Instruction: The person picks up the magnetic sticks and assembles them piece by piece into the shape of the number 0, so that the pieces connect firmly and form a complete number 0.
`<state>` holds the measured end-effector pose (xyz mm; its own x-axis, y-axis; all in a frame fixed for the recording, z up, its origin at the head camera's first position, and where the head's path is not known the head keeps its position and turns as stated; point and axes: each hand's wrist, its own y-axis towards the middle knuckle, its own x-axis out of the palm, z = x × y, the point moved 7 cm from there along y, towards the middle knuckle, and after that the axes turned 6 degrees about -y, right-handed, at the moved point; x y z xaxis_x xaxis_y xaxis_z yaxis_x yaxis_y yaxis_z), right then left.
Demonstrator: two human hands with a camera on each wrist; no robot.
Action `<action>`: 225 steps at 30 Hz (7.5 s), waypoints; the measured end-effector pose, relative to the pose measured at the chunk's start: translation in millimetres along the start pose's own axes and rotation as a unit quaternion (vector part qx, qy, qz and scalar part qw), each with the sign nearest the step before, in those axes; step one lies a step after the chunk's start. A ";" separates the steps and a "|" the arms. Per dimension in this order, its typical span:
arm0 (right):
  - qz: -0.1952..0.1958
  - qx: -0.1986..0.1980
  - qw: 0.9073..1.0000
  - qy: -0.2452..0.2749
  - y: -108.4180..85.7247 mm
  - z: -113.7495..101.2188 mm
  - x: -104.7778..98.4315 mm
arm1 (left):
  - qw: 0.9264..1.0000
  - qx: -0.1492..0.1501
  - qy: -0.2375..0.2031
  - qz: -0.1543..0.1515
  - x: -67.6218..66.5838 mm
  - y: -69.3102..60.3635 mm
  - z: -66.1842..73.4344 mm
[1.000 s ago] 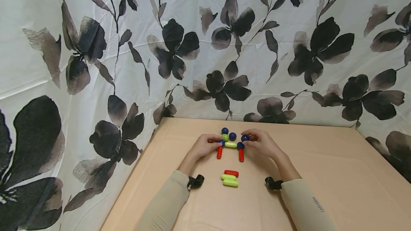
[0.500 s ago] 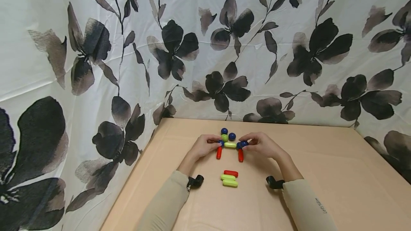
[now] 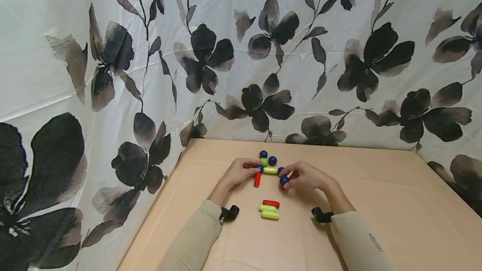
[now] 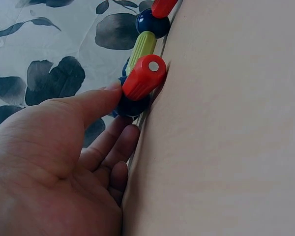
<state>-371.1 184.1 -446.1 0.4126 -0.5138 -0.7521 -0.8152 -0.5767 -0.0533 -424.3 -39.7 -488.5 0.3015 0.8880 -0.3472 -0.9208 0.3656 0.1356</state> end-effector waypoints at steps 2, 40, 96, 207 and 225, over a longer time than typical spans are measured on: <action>-0.011 0.001 1.000 0.000 0.4 0.0 3.0 | 1.000 -0.001 0.000 -0.001 -0.1 -0.2 0.0; -0.090 -0.010 0.996 0.002 6.2 -2.2 31.4 | 1.000 0.005 -0.007 -0.003 -0.1 0.4 -2.6; 0.131 0.080 0.969 0.194 20.6 47.2 10.5 | 1.000 0.001 -0.005 -0.002 0.6 1.1 -4.2; 0.186 0.099 0.961 0.181 24.8 59.2 14.0 | 0.973 -0.020 0.018 -0.230 -4.6 -19.8 16.7; 0.189 0.106 0.959 0.184 22.0 57.2 13.4 | 0.952 -0.031 0.111 -0.284 8.9 -29.9 28.8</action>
<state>-406.8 200.9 -495.0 0.1556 -0.8722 -0.4638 -0.9830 -0.1832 0.0147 -387.0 -34.7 -468.9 0.7018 0.4685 -0.5367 -0.6397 0.7460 -0.1853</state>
